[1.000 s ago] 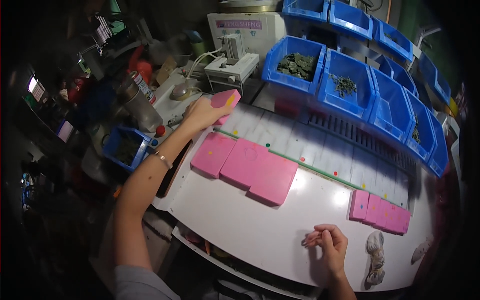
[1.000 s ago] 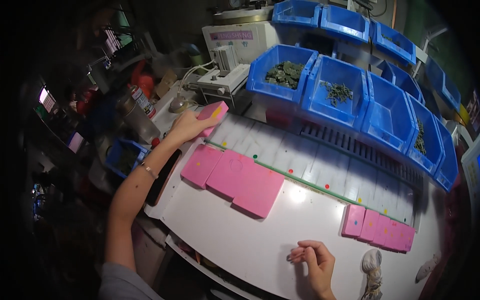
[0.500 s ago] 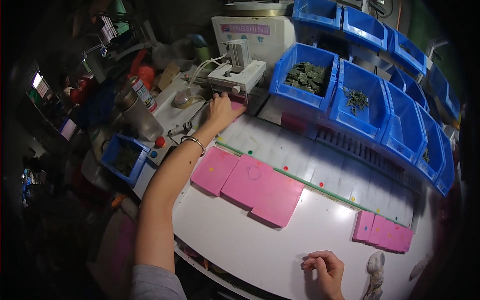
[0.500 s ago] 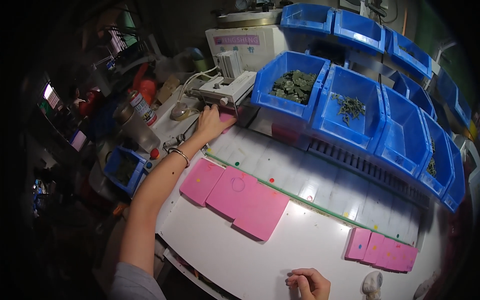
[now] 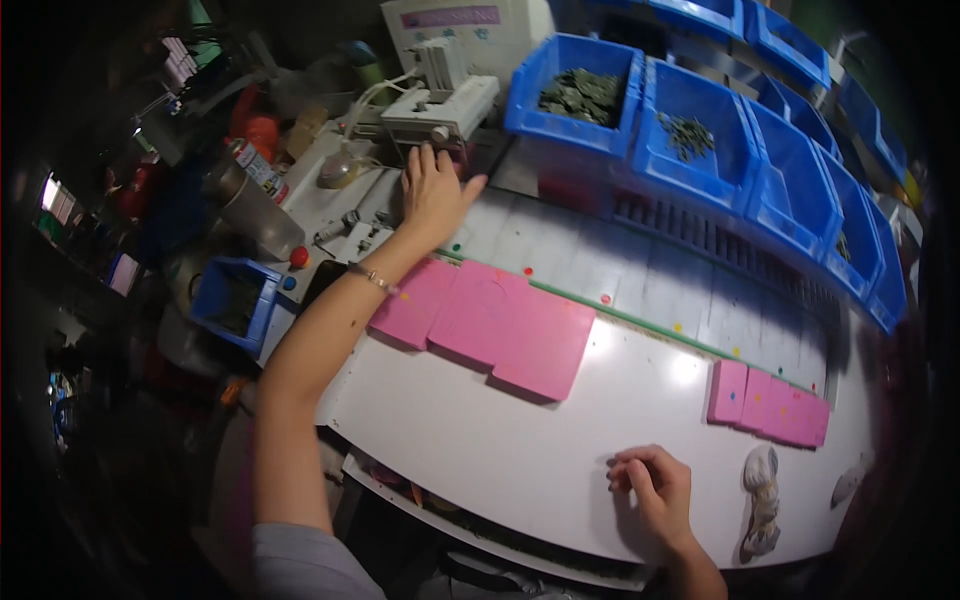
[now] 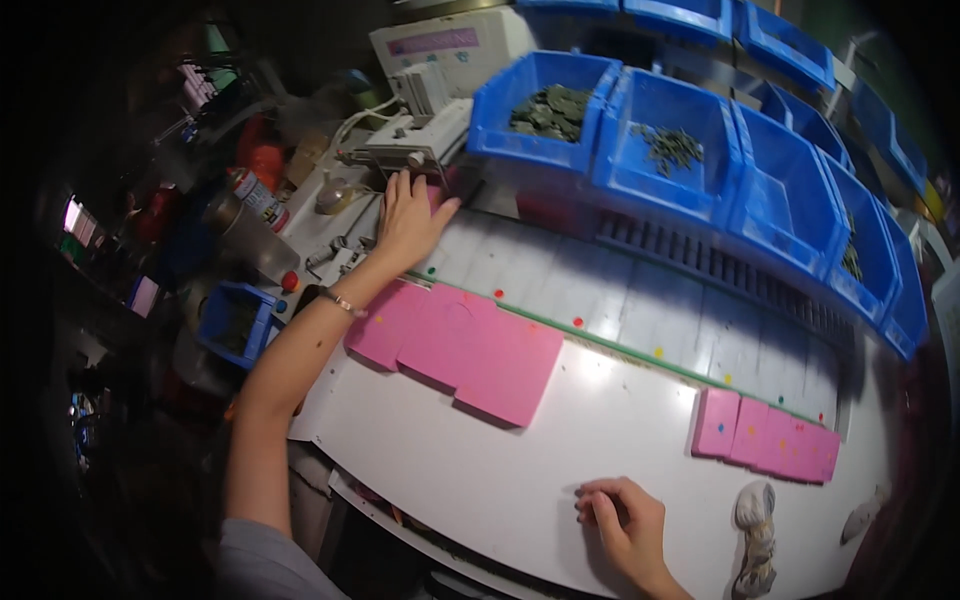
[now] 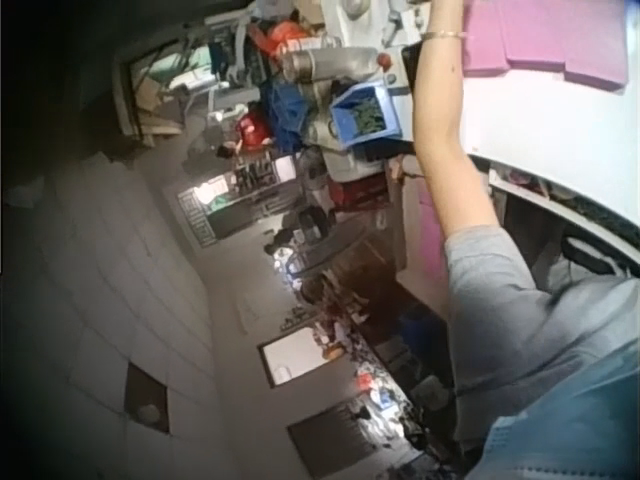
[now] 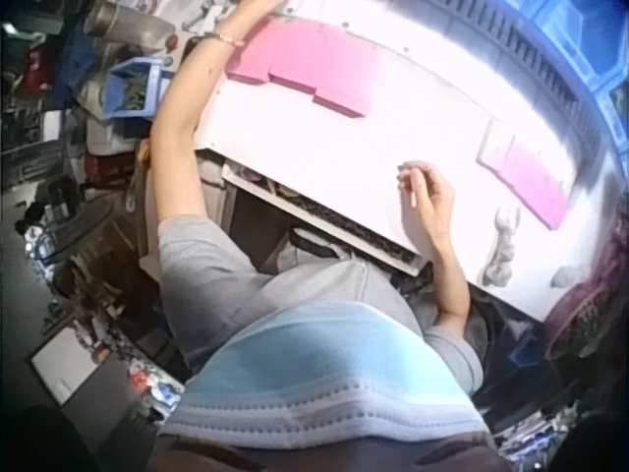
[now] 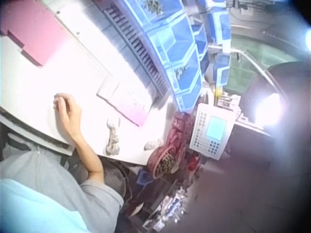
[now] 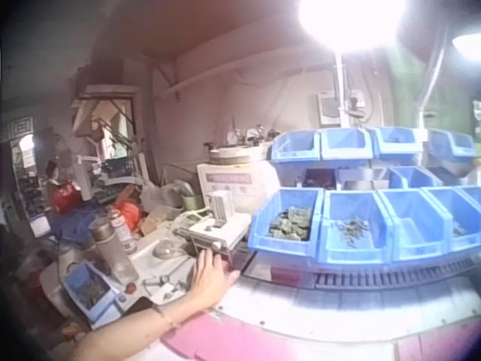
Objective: The person cleans the interior of a pink silicone mold with a white sponge-like tool and then inserts yellow and green plastic components into the mold cavities by hand before closing the two halves of the mold.
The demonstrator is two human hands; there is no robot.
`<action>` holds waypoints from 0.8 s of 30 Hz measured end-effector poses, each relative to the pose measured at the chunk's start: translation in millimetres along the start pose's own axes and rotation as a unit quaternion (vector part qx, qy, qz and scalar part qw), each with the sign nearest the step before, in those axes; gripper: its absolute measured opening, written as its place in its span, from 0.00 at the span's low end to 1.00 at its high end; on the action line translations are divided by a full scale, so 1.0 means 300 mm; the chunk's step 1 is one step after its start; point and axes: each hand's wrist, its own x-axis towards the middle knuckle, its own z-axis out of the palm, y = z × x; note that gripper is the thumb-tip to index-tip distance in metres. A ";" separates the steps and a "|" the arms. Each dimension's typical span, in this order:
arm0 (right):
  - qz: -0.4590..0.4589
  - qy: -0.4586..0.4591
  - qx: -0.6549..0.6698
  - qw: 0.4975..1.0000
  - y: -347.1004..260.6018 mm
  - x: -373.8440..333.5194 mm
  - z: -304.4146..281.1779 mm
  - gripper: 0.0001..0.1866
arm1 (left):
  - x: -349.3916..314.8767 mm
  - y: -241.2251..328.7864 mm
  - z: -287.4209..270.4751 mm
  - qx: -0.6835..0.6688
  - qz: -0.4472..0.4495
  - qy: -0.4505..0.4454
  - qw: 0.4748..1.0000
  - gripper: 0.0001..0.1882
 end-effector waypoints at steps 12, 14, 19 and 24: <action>-0.042 0.008 -0.014 0.999 0.013 -0.012 0.011 0.08 | -0.480 0.528 -0.304 -0.205 0.148 -0.280 0.926 0.29; -0.047 0.012 -0.013 0.999 0.008 -0.023 0.010 0.08 | -0.491 0.535 -0.332 -0.237 0.150 -0.301 0.911 0.25; -0.108 0.022 -0.008 0.994 -0.002 -0.065 -0.032 0.07 | -0.557 0.553 -0.525 -0.458 0.234 -0.240 0.823 0.27; -0.101 -0.059 -0.163 0.980 -0.123 -0.074 0.012 0.21 | -0.666 0.565 -0.552 -0.602 0.296 -0.244 0.700 0.39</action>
